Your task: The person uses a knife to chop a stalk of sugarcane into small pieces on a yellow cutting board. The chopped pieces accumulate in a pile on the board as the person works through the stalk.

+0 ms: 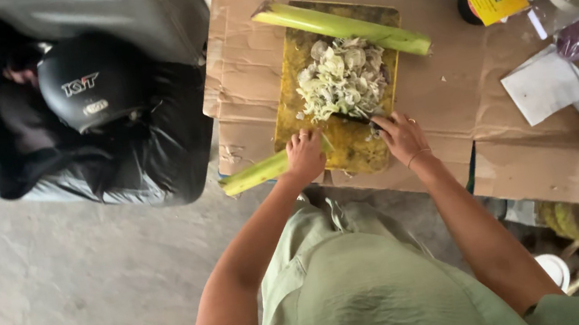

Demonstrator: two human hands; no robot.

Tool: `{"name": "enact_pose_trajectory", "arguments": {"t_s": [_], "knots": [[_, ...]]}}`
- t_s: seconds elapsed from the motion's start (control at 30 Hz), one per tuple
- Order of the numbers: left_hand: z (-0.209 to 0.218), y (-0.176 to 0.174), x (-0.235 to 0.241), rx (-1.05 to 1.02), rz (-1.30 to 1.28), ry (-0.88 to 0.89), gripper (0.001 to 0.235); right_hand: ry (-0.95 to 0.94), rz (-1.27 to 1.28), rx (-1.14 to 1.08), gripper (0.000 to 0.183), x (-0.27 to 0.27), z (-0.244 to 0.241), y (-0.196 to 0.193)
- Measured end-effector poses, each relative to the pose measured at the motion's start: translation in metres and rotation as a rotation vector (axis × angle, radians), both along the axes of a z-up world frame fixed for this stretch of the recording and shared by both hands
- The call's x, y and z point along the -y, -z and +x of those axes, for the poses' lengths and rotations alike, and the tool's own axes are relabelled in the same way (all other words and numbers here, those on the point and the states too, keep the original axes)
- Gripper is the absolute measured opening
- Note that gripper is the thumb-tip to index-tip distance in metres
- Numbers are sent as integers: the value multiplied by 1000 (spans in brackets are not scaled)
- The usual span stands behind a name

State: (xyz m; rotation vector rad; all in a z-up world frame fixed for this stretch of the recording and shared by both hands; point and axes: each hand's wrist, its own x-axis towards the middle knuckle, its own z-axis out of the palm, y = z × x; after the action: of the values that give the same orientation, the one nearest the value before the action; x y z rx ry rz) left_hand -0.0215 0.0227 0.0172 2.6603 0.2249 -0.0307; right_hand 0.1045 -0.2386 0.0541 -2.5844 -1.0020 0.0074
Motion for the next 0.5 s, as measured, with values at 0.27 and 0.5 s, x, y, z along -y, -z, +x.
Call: {"name": "enact_pose_trajectory", "arguments": {"t_s": [0.27, 0.5], "knots": [[-7, -47, -23, -25, -124, 83, 71, 119, 188, -203, 37, -13, -43, -30], [-15, -60, -23, 42, -131, 120, 71, 88, 63, -223, 43, -60, -55, -35]]}}
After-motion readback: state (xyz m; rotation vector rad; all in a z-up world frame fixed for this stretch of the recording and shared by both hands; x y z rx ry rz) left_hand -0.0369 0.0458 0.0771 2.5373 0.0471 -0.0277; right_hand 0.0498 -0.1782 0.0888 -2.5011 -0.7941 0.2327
